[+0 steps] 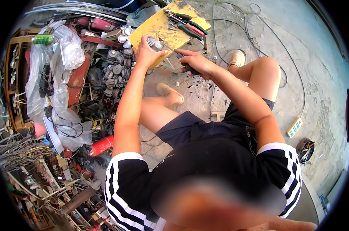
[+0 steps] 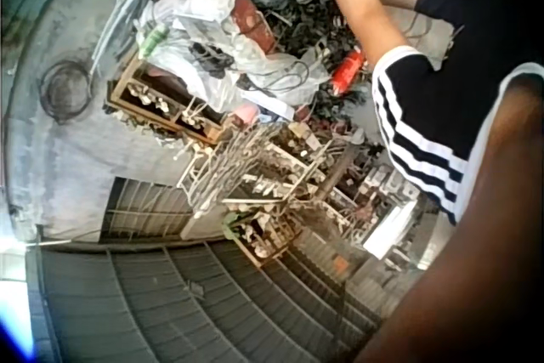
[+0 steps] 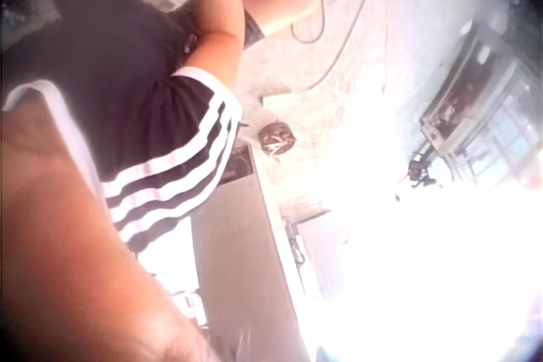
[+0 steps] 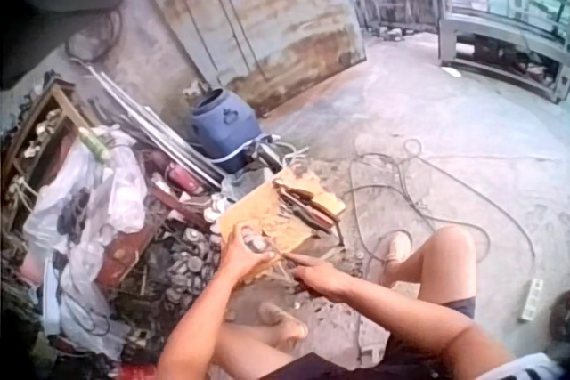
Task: The person disassembles an alternator using a screwdriver and pliers on a yellow workbench. They remove screws from the casing and separate mechanical components by hand while surrounded by various car parts.
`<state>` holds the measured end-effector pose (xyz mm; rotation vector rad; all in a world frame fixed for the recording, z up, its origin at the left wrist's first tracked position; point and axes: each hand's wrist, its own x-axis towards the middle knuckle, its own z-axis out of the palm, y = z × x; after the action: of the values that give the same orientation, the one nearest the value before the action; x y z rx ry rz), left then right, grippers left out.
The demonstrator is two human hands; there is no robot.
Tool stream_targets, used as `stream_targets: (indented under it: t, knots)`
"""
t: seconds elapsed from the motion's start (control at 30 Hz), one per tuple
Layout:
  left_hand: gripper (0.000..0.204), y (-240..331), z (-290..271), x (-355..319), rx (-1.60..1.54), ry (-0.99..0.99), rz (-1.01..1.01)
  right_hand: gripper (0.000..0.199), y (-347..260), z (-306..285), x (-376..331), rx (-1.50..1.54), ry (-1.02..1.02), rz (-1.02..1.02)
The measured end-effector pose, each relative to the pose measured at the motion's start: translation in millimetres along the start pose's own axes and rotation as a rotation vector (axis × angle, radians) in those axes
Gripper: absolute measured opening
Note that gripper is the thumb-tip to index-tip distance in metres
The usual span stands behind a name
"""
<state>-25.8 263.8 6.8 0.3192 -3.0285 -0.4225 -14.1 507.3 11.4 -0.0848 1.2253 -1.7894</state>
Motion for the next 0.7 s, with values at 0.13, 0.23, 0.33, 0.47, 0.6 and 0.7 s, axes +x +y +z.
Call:
stream_targets:
  t: [0.13,0.23,0.33,0.47,0.6,0.7]
  knots:
    - [0.098,4,-1,2,-0.03,-0.008,0.008,0.057,5,-1,6,-0.021,0.01,-0.024]
    - [0.098,5,0,0,0.021,0.04,0.027,0.058,2,1,6,0.062,0.004,0.009]
    - [0.098,4,1,1,0.002,0.041,0.023,0.057,-6,4,4,0.03,0.029,0.031]
    - [0.095,5,5,-1,0.01,0.089,0.01,0.054,-1,7,8,-0.019,0.086,0.01]
    - [0.092,13,14,-5,0.028,0.12,-0.056,0.053,32,25,30,-0.203,0.255,-0.105]
    - [0.092,10,15,0,0.065,0.167,-0.051,0.055,38,26,43,-0.085,0.291,-0.168]
